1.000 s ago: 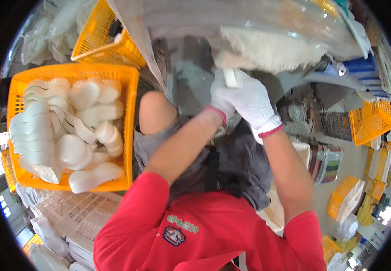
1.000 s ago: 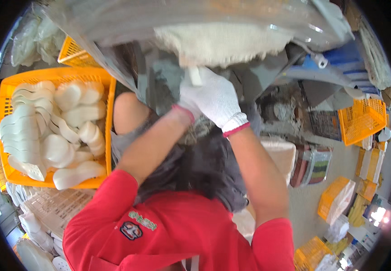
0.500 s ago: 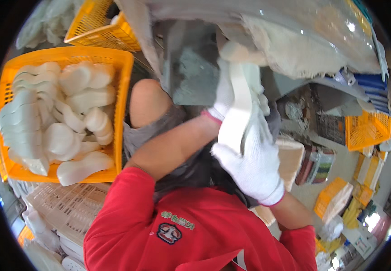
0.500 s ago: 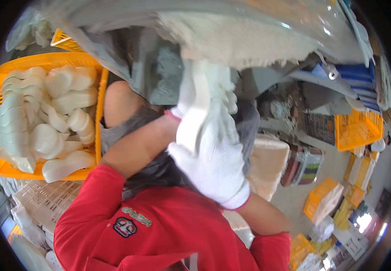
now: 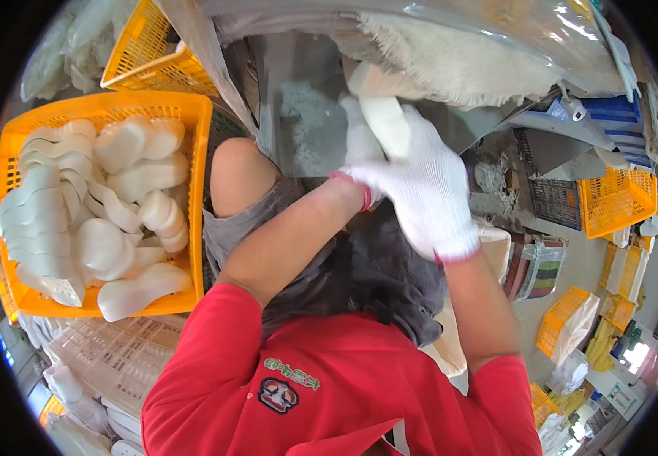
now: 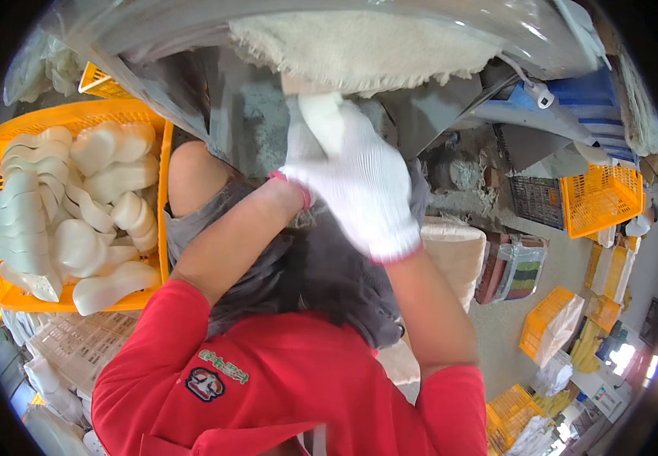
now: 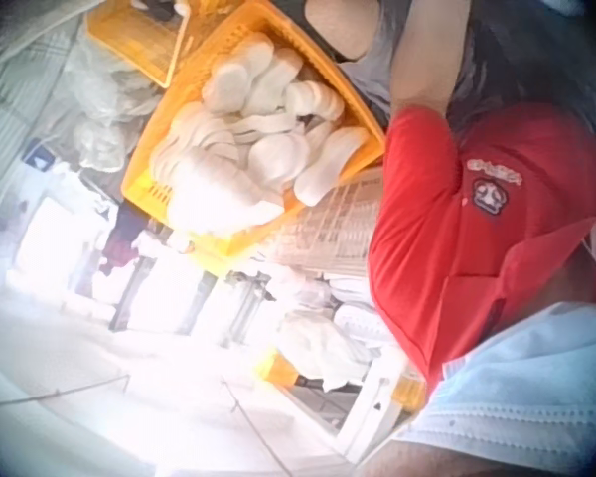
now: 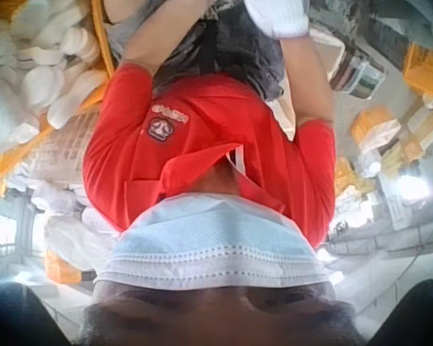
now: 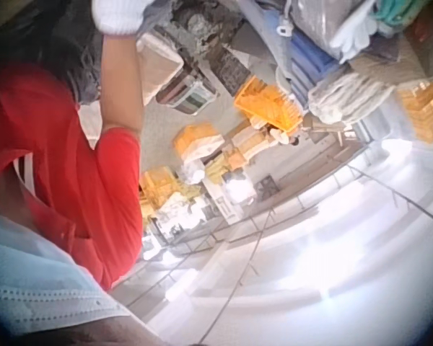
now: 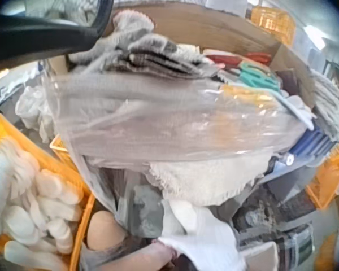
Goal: The person repeatedly picks white slipper-like items from a large bag, wipes them with a cloth, and places them into yellow plastic crates. The person also moves and stacks crates and bags around the workspace.
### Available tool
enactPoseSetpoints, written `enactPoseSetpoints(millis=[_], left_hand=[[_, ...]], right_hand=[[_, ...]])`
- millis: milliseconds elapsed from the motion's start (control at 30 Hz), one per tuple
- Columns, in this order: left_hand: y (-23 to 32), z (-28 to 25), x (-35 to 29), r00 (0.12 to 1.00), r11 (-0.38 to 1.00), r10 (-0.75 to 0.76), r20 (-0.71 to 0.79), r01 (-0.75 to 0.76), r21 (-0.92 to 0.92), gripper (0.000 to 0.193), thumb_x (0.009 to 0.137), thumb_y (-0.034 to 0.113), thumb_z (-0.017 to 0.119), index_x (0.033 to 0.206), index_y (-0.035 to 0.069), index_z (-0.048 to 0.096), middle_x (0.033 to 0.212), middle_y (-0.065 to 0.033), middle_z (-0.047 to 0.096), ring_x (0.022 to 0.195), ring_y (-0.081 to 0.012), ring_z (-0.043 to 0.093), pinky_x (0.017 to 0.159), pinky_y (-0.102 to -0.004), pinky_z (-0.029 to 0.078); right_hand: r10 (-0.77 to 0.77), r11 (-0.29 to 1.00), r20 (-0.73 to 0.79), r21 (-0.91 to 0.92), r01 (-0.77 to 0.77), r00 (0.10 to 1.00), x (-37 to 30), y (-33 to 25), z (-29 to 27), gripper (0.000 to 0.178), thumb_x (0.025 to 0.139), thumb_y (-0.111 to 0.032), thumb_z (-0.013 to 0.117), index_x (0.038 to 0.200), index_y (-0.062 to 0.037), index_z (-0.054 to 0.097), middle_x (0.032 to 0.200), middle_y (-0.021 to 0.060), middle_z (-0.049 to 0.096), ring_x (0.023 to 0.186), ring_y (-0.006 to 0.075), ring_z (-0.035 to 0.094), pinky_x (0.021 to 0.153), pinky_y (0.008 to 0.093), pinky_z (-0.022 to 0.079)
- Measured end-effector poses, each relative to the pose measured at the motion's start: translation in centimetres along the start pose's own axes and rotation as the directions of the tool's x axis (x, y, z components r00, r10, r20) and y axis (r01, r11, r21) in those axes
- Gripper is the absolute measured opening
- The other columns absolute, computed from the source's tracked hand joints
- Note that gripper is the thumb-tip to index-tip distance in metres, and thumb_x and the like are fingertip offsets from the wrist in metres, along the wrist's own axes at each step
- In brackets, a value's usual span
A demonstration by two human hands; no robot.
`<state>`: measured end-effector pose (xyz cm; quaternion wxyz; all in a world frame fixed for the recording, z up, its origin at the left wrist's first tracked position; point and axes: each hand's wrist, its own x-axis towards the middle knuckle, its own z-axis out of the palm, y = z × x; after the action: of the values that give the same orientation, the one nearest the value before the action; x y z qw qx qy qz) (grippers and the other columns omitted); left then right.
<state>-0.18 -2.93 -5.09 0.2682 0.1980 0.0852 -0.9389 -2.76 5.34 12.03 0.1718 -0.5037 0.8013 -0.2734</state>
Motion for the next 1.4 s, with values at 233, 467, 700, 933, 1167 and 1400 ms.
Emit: enactPoseSetpoints(millis=[233,467,700,933,1167,1400], left_hand=[[2.4,8.5,0.3,0.982,0.931,0.179,0.061,-0.189,0.313,0.064,0.107,0.070,0.043,0.115,0.010,0.065,0.088,-0.0146,0.064,0.074,-0.0321,0.063,0.068,-0.0475,0.053],[0.4,1.7,-4.0,0.999,0.973,0.008,-0.050,0.004,0.230,0.063,0.117,0.061,0.039,0.148,0.010,0.059,0.138,-0.0082,0.070,0.125,-0.0250,0.066,0.111,-0.0412,0.053],[2.9,3.6,-1.9,0.998,0.957,0.010,0.061,-0.027,0.289,0.046,0.117,0.040,0.044,0.130,0.003,0.067,0.122,-0.0145,0.073,0.107,-0.0268,0.069,0.102,-0.0381,0.055],[14.4,2.9,-18.2,0.770,-0.669,0.343,0.538,-0.202,0.716,0.029,0.101,0.035,0.077,0.105,0.007,0.073,0.087,-0.0178,0.069,0.090,-0.0414,0.070,0.082,-0.0466,0.056],[38.1,-1.9,-16.6,0.349,-0.743,0.510,0.786,0.639,0.199,0.058,0.085,0.033,0.082,0.132,0.007,0.060,0.122,-0.0205,0.067,0.125,-0.0424,0.062,0.104,-0.0497,0.053],[28.8,4.2,-25.6,0.712,-0.946,0.188,0.677,-0.055,0.320,0.095,0.077,0.038,0.094,0.153,-0.001,0.050,0.137,-0.0236,0.062,0.133,-0.0398,0.061,0.115,-0.0462,0.050]], right_hand=[[0.134,0.977,0.087,-0.178,-0.117,0.987,1.2,-0.7,-1.4,0.025,0.083,-0.019,0.081,0.104,-0.0071,0.075,0.097,0.0190,0.070,0.089,0.0430,0.069,0.075,0.0526,0.057],[0.322,0.734,0.107,0.599,-0.320,0.941,-11.7,7.5,-0.2,0.049,0.095,-0.011,0.072,0.141,0.0018,0.065,0.123,0.0134,0.078,0.105,0.0226,0.076,0.096,0.0375,0.061],[0.208,0.670,0.019,0.726,-0.157,0.978,-8.4,10.0,2.3,0.049,0.101,-0.010,0.070,0.146,0.0049,0.062,0.134,0.0135,0.073,0.118,0.0233,0.073,0.102,0.0370,0.059],[0.425,0.865,-0.158,0.361,-0.349,0.891,-18.0,16.2,-2.7,0.040,0.093,-0.014,0.074,0.126,0.0081,0.066,0.118,0.0183,0.074,0.109,0.0269,0.072,0.095,0.0366,0.058],[0.213,0.827,0.062,-0.542,-0.146,0.975,-27.9,28.6,-3.8,0.061,0.094,-0.012,0.069,0.150,0.0091,0.058,0.137,0.0308,0.071,0.123,0.0418,0.070,0.106,0.0420,0.055],[0.463,0.883,0.039,0.057,-0.465,0.885,-19.7,17.1,-1.6,0.053,0.099,-0.003,0.070,0.149,0.0116,0.059,0.122,0.0128,0.073,0.114,0.0175,0.069,0.101,0.0323,0.055]])
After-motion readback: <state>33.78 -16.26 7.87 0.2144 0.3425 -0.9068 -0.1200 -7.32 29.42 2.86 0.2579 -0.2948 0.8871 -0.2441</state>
